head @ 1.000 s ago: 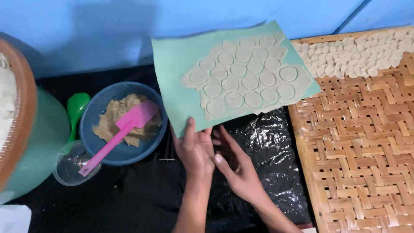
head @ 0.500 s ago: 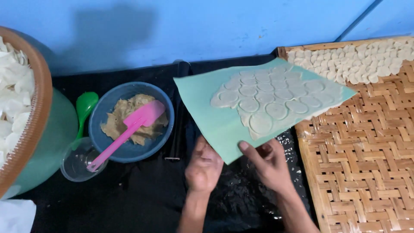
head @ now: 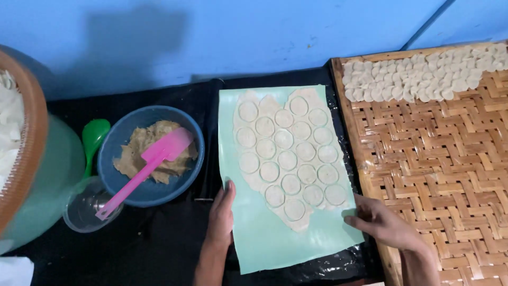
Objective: Using a circular mold to stamp out cracker dough circles from a thin sheet and transferring them to a drying tray using a spatula.
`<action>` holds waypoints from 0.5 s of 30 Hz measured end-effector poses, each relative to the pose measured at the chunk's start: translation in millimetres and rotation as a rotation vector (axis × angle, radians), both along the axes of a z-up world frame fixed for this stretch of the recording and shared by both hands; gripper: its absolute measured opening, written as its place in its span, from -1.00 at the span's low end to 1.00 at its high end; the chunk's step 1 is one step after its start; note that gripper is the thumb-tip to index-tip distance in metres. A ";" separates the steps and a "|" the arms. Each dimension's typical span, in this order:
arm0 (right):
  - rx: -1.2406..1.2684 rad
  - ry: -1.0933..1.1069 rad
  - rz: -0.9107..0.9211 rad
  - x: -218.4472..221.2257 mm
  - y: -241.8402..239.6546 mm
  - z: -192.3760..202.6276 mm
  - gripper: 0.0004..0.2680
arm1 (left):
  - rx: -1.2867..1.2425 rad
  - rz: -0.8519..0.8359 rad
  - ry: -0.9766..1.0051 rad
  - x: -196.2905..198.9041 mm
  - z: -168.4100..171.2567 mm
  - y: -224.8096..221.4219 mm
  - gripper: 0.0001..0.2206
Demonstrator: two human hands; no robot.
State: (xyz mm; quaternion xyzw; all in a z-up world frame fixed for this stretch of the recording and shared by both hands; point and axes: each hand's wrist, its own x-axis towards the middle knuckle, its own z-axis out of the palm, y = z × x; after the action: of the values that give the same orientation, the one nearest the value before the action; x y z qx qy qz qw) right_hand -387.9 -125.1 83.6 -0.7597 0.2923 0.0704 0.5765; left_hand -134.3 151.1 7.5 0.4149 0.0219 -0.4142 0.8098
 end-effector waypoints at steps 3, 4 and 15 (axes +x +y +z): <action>-0.061 0.102 0.057 7.1 5.9 7.3 -0.70 | -0.024 0.048 -0.008 -8.0 38.4 13.3 -0.49; -0.003 0.087 0.108 8.5 8.6 10.1 -0.70 | -0.074 0.075 0.032 -11.2 52.0 21.2 -0.52; -0.568 -0.010 -0.068 120.3 -26.4 27.3 -0.71 | 0.744 0.486 -1.453 -21.0 -64.4 170.1 -0.77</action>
State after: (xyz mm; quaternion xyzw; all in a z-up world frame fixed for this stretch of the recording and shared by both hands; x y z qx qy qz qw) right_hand -267.7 -151.5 110.9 -0.8810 0.3227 -0.0374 0.3441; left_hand -155.3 321.2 -56.9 0.8005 -0.2801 0.1748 0.5001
